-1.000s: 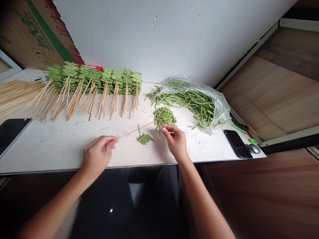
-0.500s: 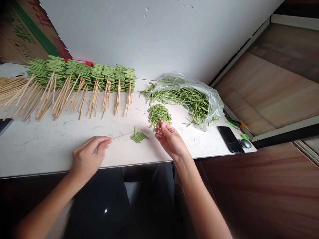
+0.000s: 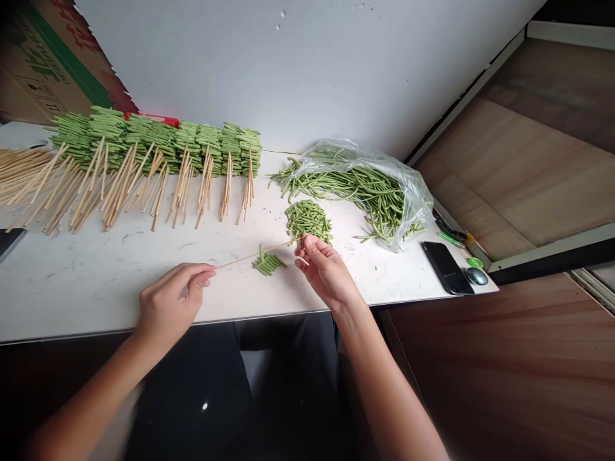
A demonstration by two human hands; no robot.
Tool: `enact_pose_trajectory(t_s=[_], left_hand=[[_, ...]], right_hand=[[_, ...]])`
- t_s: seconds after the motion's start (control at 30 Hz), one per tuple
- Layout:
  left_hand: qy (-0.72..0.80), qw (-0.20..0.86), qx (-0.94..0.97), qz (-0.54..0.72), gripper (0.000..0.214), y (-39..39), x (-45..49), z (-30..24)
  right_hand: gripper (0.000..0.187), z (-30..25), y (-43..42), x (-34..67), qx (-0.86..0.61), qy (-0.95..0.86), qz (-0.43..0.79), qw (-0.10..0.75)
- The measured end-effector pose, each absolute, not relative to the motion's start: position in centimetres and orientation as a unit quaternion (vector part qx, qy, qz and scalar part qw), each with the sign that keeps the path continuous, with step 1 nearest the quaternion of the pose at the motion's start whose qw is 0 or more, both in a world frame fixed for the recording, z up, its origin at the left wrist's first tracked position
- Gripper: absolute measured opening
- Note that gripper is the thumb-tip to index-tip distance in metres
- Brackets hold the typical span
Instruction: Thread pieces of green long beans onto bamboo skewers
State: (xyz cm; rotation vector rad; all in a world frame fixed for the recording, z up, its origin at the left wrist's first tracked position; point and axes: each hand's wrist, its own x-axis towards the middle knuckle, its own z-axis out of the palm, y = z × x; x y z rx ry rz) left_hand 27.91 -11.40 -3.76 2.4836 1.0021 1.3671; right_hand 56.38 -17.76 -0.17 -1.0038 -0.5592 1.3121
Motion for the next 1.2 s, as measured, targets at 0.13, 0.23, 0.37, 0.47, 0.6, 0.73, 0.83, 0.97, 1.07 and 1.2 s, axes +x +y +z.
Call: enact_pose_trajectory(t_s=[0.13,0.23,0.37,0.47,0.6,0.73,0.83,0.97,1.07,1.2], left_hand=[[0.333,0.068,0.824,0.454,0.013,-11.4,27.9,-3.7],[0.335,0.073,0.824,0.451,0.014,-11.5,27.9,-3.6],[0.336,0.076,0.822,0.453,0.014,-11.4,27.9,-3.7],[0.337,0.076,0.822,0.453,0.014,-11.4,27.9,-3.8],[0.333,0.07,0.823,0.455,0.014,-11.4,27.9,-3.8],[0.333,0.07,0.822,0.457,0.013,-11.3,27.8,-3.9],[0.333,0.07,0.821,0.459,0.014,-11.3,27.8,-3.9],[0.334,0.068,0.819,0.461,0.017,-11.4,27.7,-4.0],[0.329,0.066,0.821,0.462,0.018,-11.4,27.7,-4.1],[0.329,0.065,0.821,0.462,0.019,-11.4,27.6,-4.2]], right_hand=[[0.02,-0.2,-17.8,56.5,-0.445,-0.246,0.577,0.639],[0.021,-0.3,-17.8,56.5,-0.457,-0.249,0.573,0.633],[0.025,-0.3,-17.8,56.4,-0.48,-0.27,0.551,0.627],[0.027,-0.2,-17.8,56.2,-0.491,-0.291,0.533,0.624],[0.025,0.1,-17.7,56.0,-0.494,-0.31,0.505,0.637],[0.02,-0.3,-17.5,56.0,-0.519,-0.334,0.436,0.655],[0.02,-0.7,-17.5,56.0,-0.551,-0.355,0.378,0.654],[0.023,-0.8,-17.6,55.8,-0.579,-0.366,0.338,0.645],[0.023,-0.8,-17.7,55.5,-0.585,-0.361,0.333,0.646],[0.022,-0.9,-17.7,55.2,-0.591,-0.359,0.329,0.644]])
